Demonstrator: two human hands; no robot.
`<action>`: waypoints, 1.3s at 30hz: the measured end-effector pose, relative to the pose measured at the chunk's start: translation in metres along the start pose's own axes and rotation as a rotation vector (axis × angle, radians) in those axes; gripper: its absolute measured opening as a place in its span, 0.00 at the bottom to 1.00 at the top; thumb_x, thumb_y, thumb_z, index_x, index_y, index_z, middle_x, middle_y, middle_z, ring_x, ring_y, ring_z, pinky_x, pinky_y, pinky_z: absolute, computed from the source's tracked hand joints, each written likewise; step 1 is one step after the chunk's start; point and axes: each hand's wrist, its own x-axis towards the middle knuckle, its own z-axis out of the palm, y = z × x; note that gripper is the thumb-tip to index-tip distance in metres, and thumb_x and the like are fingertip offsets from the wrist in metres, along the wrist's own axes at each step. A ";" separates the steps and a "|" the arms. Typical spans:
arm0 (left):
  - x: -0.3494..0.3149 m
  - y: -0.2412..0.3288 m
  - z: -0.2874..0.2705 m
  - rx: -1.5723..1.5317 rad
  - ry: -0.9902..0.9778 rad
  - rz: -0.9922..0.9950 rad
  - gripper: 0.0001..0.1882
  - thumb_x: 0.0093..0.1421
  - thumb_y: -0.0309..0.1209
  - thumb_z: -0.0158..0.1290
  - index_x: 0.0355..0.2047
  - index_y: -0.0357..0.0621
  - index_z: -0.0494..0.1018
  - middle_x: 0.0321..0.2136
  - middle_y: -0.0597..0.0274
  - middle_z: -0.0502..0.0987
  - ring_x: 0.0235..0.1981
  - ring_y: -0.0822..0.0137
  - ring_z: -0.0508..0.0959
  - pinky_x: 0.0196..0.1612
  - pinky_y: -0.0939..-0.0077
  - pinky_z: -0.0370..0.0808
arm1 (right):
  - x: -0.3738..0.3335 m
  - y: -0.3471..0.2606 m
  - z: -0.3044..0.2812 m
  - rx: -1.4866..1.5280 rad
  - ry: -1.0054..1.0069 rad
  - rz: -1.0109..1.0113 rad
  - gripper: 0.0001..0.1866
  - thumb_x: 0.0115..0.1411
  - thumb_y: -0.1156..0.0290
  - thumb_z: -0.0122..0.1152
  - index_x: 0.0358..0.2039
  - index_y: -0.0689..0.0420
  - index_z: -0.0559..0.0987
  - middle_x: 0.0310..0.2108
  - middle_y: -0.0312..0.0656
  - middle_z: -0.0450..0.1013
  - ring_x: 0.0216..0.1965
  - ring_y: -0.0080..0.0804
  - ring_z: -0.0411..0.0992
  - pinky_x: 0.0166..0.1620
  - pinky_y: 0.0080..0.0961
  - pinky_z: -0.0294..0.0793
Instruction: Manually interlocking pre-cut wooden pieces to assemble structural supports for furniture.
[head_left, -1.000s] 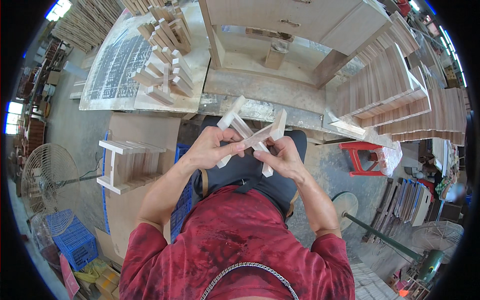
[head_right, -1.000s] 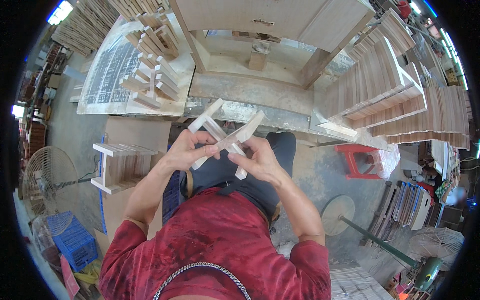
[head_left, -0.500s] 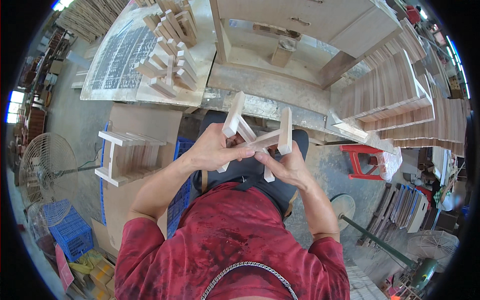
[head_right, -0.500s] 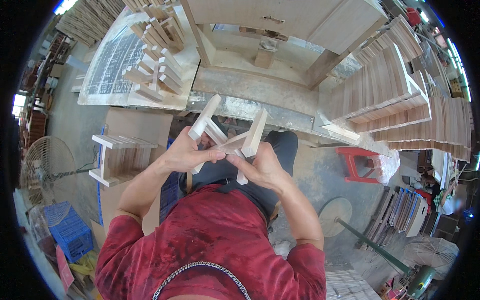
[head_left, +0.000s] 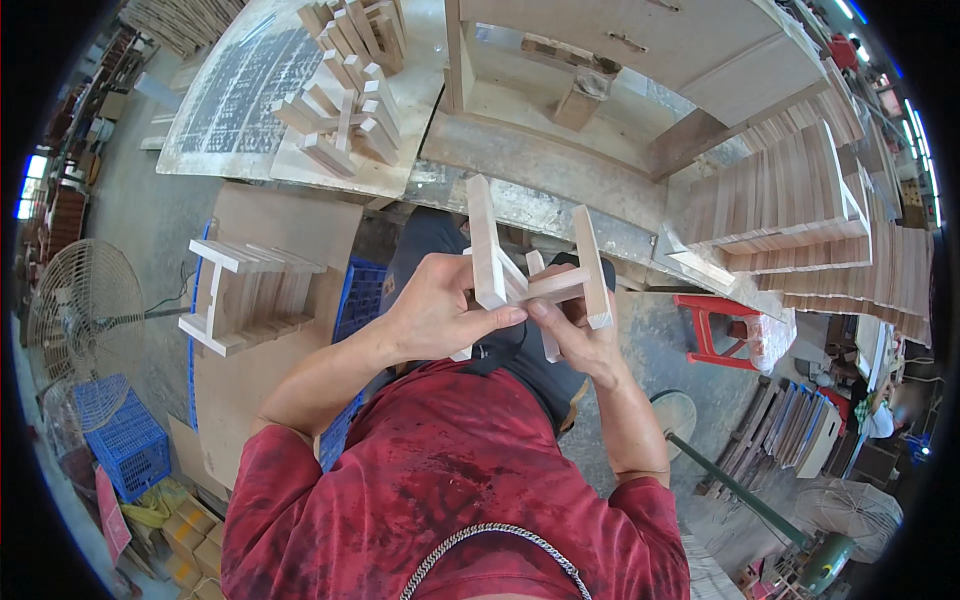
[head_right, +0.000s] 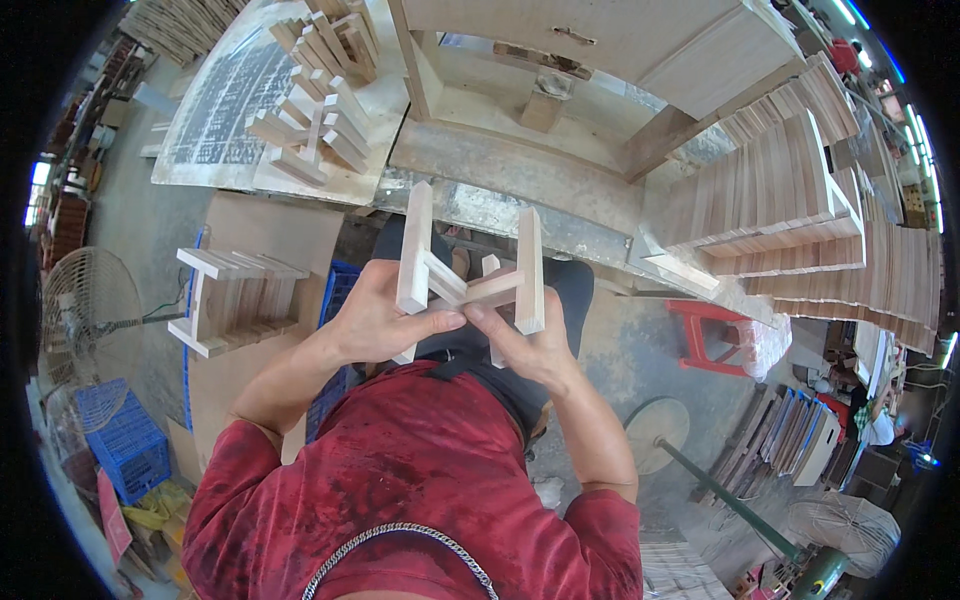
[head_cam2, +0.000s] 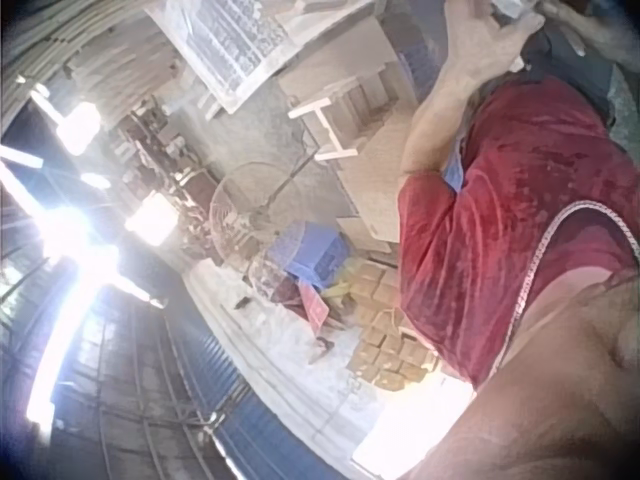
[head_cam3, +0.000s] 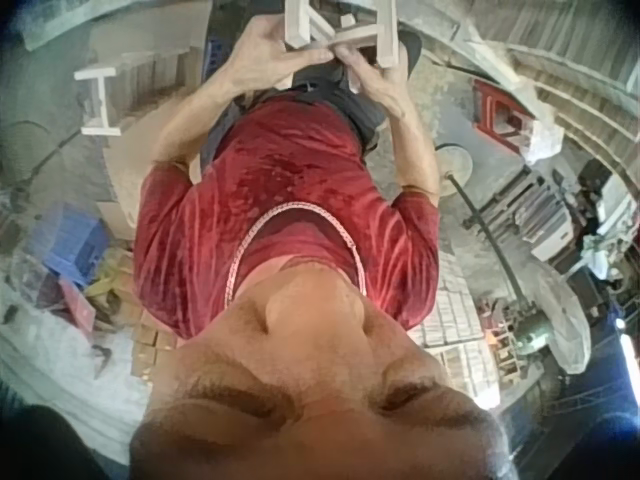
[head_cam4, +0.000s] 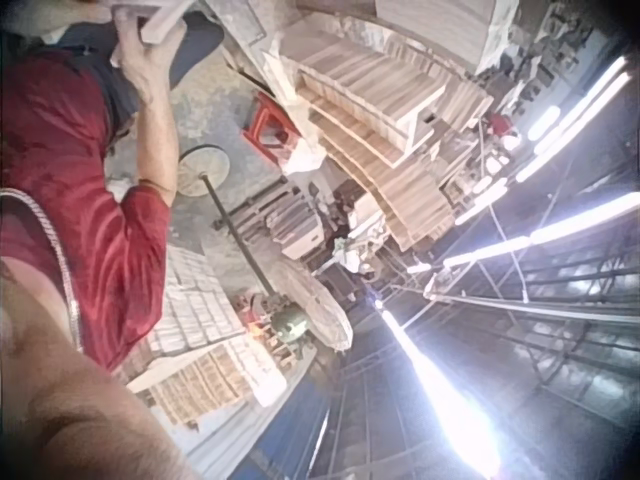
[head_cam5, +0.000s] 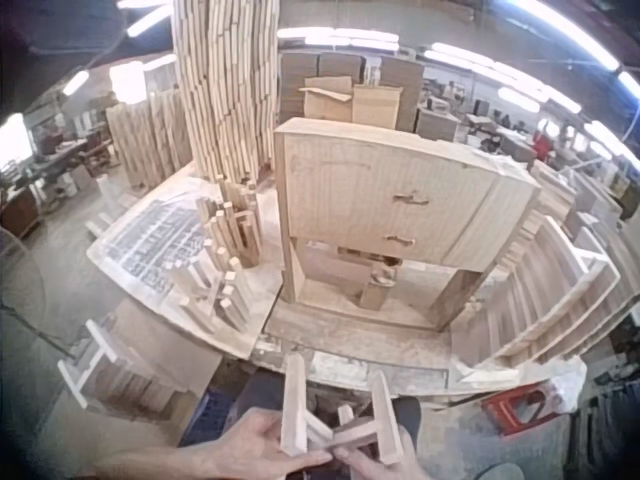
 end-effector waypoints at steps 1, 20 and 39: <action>-0.002 0.000 0.003 -0.061 0.016 -0.004 0.17 0.57 0.30 0.70 0.44 0.33 0.80 0.34 0.60 0.84 0.37 0.70 0.81 0.43 0.72 0.77 | 0.001 -0.001 0.004 -0.001 -0.002 0.004 0.17 0.62 0.74 0.69 0.50 0.64 0.77 0.44 0.42 0.76 0.47 0.28 0.75 0.50 0.29 0.74; -0.005 -0.021 0.018 -0.095 0.139 0.110 0.13 0.57 0.20 0.67 0.42 0.34 0.78 0.38 0.59 0.83 0.40 0.73 0.81 0.45 0.74 0.78 | -0.002 -0.010 0.009 -0.116 0.170 -0.100 0.09 0.59 0.72 0.73 0.37 0.63 0.84 0.31 0.40 0.80 0.34 0.24 0.77 0.38 0.26 0.76; -0.015 0.035 -0.070 0.932 0.317 0.884 0.16 0.51 0.25 0.60 0.41 0.37 0.76 0.47 0.50 0.77 0.50 0.53 0.78 0.52 0.60 0.78 | 0.075 -0.093 -0.012 -0.024 -0.102 -0.099 0.28 0.59 0.64 0.74 0.55 0.65 0.76 0.42 0.40 0.79 0.41 0.24 0.75 0.43 0.22 0.75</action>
